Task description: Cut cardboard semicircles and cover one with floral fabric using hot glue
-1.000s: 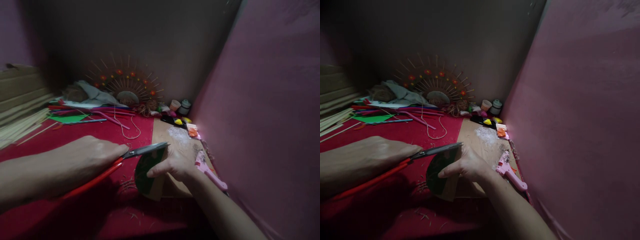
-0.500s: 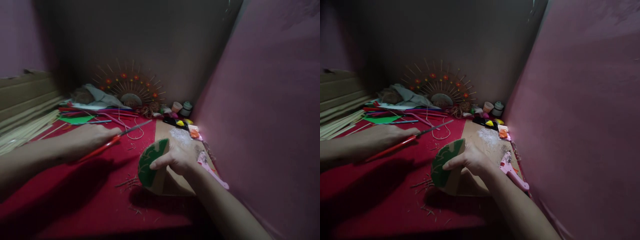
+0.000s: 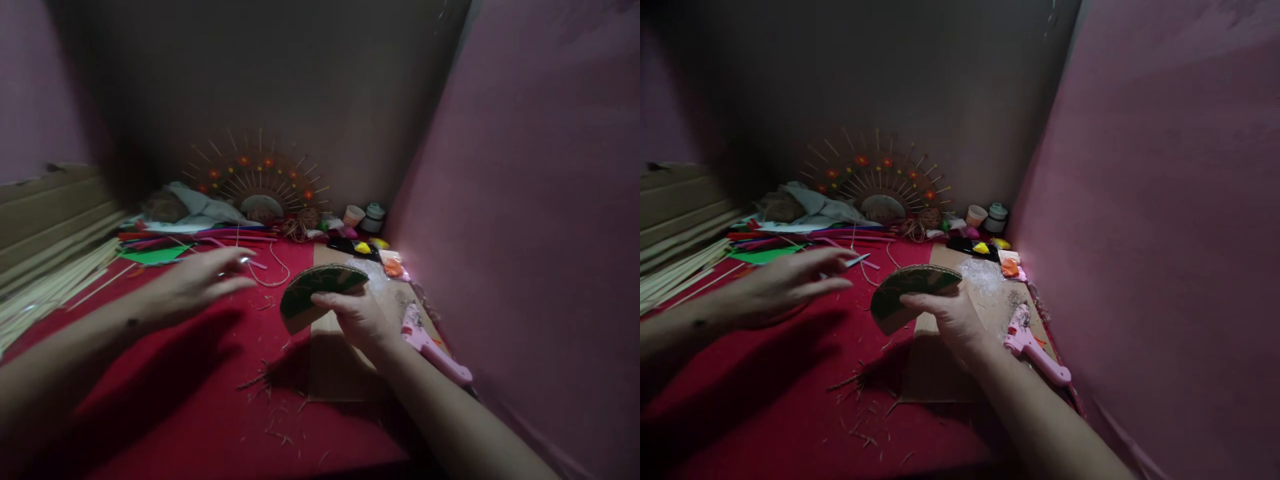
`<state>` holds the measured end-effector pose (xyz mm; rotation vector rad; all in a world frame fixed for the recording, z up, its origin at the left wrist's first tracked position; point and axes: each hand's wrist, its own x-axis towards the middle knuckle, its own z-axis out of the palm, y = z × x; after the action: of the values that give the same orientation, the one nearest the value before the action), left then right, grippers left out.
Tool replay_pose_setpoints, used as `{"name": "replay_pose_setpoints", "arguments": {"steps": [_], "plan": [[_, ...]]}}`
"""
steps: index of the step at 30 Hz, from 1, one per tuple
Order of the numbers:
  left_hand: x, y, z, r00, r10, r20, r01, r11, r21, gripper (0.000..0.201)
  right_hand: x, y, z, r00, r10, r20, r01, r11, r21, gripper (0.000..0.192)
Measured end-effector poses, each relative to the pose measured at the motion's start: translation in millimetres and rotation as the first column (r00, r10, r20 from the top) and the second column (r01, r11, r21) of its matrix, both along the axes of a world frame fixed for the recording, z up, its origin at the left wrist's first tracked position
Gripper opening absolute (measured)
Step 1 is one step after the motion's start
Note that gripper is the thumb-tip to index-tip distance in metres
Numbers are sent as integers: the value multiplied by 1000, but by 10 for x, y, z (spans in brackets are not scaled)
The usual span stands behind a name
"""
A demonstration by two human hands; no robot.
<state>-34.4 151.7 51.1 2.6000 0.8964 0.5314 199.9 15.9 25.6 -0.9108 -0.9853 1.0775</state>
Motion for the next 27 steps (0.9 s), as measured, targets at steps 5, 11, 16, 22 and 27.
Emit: {"name": "replay_pose_setpoints", "arguments": {"steps": [5,11,16,22,27], "plan": [[673,-629,-48,895,-68,441,348,724,-595,33,-39,8,-36,996,-65,-60,69,995,70,21],[734,-551,-175,878,15,479,325,716,-618,25,213,-31,49,994,16,-108,-19,1000,-24,25],[587,-443,-98,966,-168,198,255,751,-609,31,378,-77,151,926,299,229,-224,926,-305,41],[568,-464,-165,973,-207,104,231,834,-501,26,197,-62,-14,907,392,156,-294,852,-434,24],[523,-352,-191,893,-17,450,351,654,-670,51,309,19,-101,967,227,-118,-255,878,-404,26]]}}
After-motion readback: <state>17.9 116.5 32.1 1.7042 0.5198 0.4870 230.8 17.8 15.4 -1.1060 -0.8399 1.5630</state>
